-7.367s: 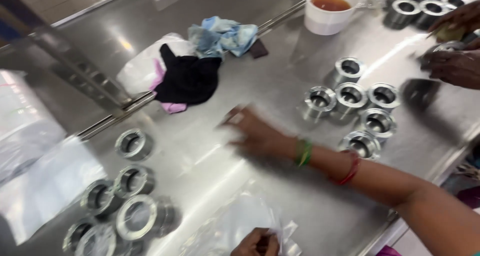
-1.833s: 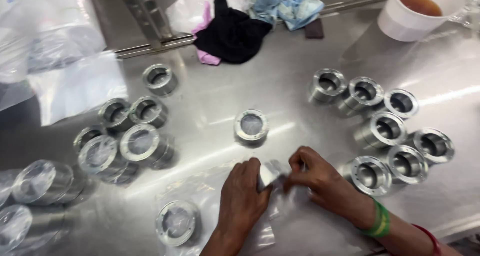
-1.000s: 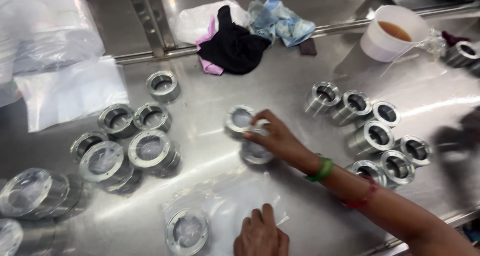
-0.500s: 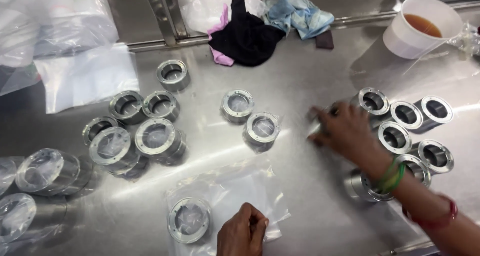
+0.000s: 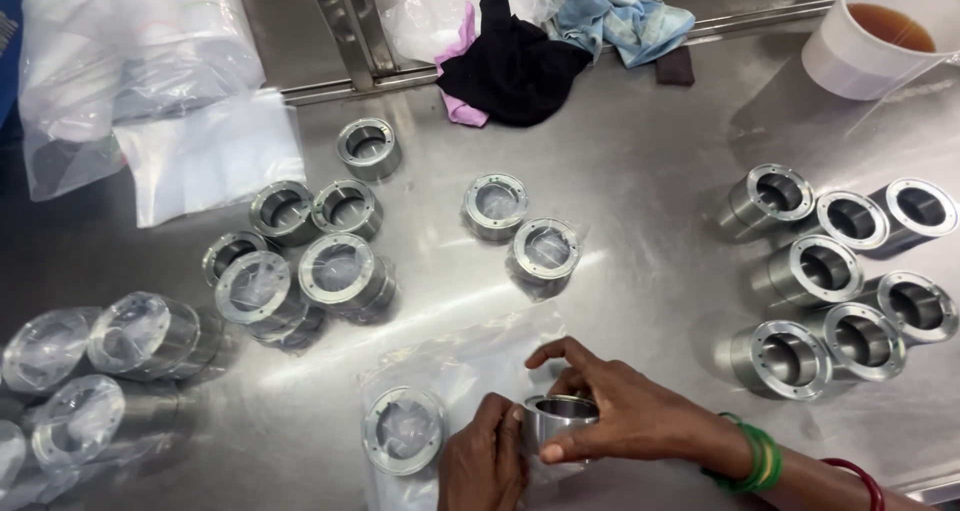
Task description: The person cleans metal rings using a black cloth and then places each ring into a plastic bag.
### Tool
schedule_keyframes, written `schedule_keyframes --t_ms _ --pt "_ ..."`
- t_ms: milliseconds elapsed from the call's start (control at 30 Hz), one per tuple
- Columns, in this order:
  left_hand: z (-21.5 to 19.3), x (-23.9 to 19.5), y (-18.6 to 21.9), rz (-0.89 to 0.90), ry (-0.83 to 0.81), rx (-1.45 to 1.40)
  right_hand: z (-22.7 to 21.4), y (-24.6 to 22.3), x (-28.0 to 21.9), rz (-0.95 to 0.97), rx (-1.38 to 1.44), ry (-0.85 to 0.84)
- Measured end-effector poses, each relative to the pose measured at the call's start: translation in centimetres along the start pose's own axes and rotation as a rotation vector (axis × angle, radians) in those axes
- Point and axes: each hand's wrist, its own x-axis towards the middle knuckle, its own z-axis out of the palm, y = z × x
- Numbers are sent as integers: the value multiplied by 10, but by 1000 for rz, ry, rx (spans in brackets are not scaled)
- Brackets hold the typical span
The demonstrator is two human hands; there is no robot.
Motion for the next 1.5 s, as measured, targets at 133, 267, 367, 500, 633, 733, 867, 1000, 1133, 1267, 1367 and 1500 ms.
schedule_keyframes --t_ms 133,267,367,500,633,733,867,1000,1133,1267,1367,1500 --pt "-28 -6 16 174 103 -14 9 9 10 331 -61 50" --pt "-60 -5 50 210 83 -18 8 -9 11 245 -42 82" --pt "-68 -12 66 113 -24 -280 8 -14 5 -8 -98 140" --pt "-74 -19 89 280 -147 -388 5 -24 1 -459 -354 246" --pt "-65 -13 70 -57 -412 -581 -4 2 -5 -439 -235 137" --pt "-77 2 72 777 95 168 -5 35 -3 -268 83 96" --pt "-31 18 16 662 -82 333 -8 64 -3 -139 422 71" --pt "-3 28 46 267 -94 309 -12 48 -11 -320 119 133" --pt "0 43 75 160 -13 362 -6 38 -17 -321 -427 279" --pt "3 35 83 174 26 305 4 31 -23 -254 -479 290" --pt "9 24 72 224 -58 160 3 28 -21 -125 -402 358" --pt "-1 11 59 -264 -350 -762 -2 37 -19 58 -246 575"
